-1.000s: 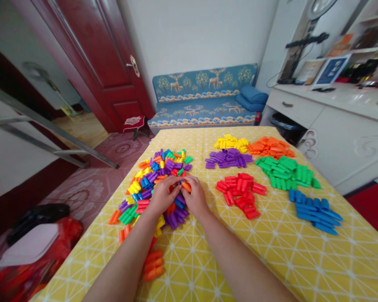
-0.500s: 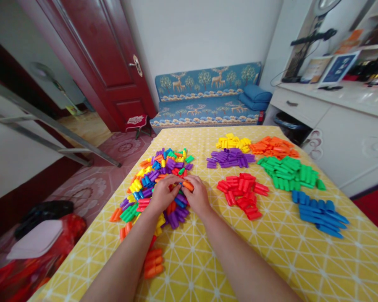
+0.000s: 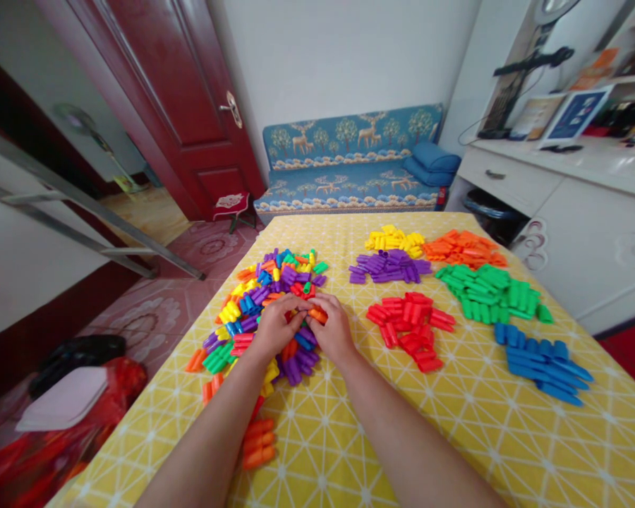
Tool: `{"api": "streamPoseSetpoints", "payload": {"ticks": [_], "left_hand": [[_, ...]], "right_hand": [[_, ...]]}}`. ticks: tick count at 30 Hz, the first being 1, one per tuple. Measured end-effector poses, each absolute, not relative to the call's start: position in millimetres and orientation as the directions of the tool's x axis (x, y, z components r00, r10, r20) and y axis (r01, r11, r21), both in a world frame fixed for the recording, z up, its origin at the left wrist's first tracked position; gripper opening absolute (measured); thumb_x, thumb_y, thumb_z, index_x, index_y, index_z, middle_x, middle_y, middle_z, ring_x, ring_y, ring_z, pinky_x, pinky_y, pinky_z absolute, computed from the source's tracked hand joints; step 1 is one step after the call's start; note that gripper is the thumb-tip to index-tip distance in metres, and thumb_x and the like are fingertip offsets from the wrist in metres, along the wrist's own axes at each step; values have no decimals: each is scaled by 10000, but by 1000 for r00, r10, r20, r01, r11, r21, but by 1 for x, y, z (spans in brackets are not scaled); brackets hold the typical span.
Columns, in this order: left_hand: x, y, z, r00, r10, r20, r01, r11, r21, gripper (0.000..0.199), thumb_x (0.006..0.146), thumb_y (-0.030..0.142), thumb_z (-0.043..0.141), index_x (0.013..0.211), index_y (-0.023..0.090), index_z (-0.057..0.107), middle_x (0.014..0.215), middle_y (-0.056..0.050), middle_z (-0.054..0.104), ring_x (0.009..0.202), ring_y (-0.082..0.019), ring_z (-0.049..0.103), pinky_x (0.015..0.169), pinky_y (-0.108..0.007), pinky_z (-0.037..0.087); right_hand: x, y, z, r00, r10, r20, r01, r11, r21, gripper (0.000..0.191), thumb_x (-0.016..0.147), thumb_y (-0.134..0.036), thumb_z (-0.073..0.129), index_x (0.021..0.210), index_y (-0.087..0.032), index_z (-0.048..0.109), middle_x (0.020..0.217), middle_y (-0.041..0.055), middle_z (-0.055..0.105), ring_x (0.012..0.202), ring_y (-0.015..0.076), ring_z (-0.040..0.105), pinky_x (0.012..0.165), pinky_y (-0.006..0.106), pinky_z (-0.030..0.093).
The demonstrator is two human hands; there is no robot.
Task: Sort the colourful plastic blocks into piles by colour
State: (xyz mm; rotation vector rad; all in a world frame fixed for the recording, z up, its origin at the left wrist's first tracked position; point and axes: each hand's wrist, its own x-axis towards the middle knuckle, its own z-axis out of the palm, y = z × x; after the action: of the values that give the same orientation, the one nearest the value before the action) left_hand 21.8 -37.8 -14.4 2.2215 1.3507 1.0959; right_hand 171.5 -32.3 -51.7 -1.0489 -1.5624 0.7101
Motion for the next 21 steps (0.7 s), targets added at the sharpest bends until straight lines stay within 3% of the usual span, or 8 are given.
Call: {"api": "streamPoseSetpoints", "payload": {"ticks": [16,21], "left_hand": [[25,-43,-4,153,816,558,479,-555,680,234,821,85,567,956,200,720,895,-42,691,872,-157,646,817,-281,514],[26,-42,-7,186,844,503,449,-528,720,251,830,95,561,990,202,723,949,-41,741,875,-160,683,830,-282,528]], "right_hand": [[171,-33,-50,-33,894,446,207,443,-872,244,774,-226,625,1012,-251,672,1118,55,586,1119,211,536,1024,403,401],[171,-35,-48,-7,901,434,163,430,-888,155,809,-277,598,952,-221,607,977,41,624,967,203,587,907,372,464]]}}
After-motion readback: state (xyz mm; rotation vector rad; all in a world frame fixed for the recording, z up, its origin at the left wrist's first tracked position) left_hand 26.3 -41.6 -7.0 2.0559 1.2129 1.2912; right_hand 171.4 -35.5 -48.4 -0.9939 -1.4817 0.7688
